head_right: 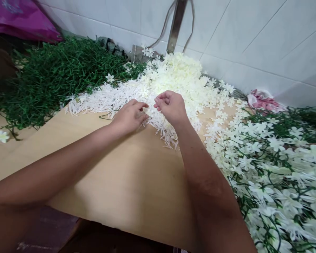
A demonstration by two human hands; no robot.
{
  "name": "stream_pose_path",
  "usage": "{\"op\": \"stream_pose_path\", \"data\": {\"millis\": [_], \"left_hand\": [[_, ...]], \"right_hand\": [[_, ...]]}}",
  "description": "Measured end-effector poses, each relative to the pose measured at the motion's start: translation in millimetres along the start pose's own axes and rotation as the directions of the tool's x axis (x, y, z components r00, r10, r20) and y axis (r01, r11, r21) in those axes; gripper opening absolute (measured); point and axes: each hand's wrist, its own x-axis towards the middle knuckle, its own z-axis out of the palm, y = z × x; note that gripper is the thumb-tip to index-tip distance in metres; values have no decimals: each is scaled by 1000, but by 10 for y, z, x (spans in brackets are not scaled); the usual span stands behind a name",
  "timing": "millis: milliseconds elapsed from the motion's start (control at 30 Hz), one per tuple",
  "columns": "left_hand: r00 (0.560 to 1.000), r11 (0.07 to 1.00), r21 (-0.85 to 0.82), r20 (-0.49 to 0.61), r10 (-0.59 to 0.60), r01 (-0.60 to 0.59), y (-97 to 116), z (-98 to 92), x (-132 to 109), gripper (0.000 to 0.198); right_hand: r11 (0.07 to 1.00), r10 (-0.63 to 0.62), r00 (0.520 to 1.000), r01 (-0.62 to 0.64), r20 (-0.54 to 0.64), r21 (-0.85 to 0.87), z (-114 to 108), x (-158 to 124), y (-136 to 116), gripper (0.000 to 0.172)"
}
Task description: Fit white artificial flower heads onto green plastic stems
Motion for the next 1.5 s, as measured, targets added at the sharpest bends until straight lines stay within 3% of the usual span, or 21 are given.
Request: {"op": "stream_pose_path", "data": {"millis": [133, 267, 400, 500, 567, 700, 800, 900, 1100, 1167, 1267, 1500], "left_hand": [[992, 976, 175, 37, 122, -127, 67, 34, 139, 26], [998, 993, 104, 10, 60, -61, 33, -36, 204, 21], [997, 993, 105, 69, 40, -47, 3, -82, 192, 23], [989, 974, 199, 122, 84, -108, 21, -60, 193, 20], [989, 966, 221, 102, 111, -132, 42, -67, 202, 17], [999, 991, 131, -4, 32, -31, 58, -176, 185, 14], [997, 995, -66, 4, -78, 78, 25, -231, 130, 9], [994, 949, -294, 57, -96, 109, -15, -203, 70, 6], [964, 761, -593, 185, -189, 263, 19, -165, 20, 12], [960, 736, -617, 181, -214, 280, 30, -179, 20, 14], [967, 741, -621, 164, -195, 255, 17, -183, 21, 13], [986, 801, -576, 127, -109, 163, -18, -154, 3, 11]], "right_hand": [[1000, -4, 1000, 4, 8, 30, -51, -59, -29, 9], [997, -60, 998, 60, -6, 39, -124, -122, -8, 10], [981, -155, 987, 159, -37, 114, -130, -154, 34, 10], [966, -135, 991, 128, 17, 225, -112, -184, 27, 6], [955, -109, 992, 88, 60, 282, -104, -210, 12, 5], [927, -46, 992, 0, 115, 374, -68, -254, 1, 12], [922, -54, 988, -5, 141, 386, 11, -275, 15, 18], [946, -86, 984, 33, 154, 321, 117, -296, 41, 16], [989, -98, 995, 95, 14, 116, 252, -325, 123, 7], [992, -100, 995, 101, -14, 71, 271, -326, 158, 6], [979, -203, 979, 203, -34, 6, 291, -324, 217, 6], [838, -490, 871, 461, -32, -290, 304, -344, 298, 6]]}}
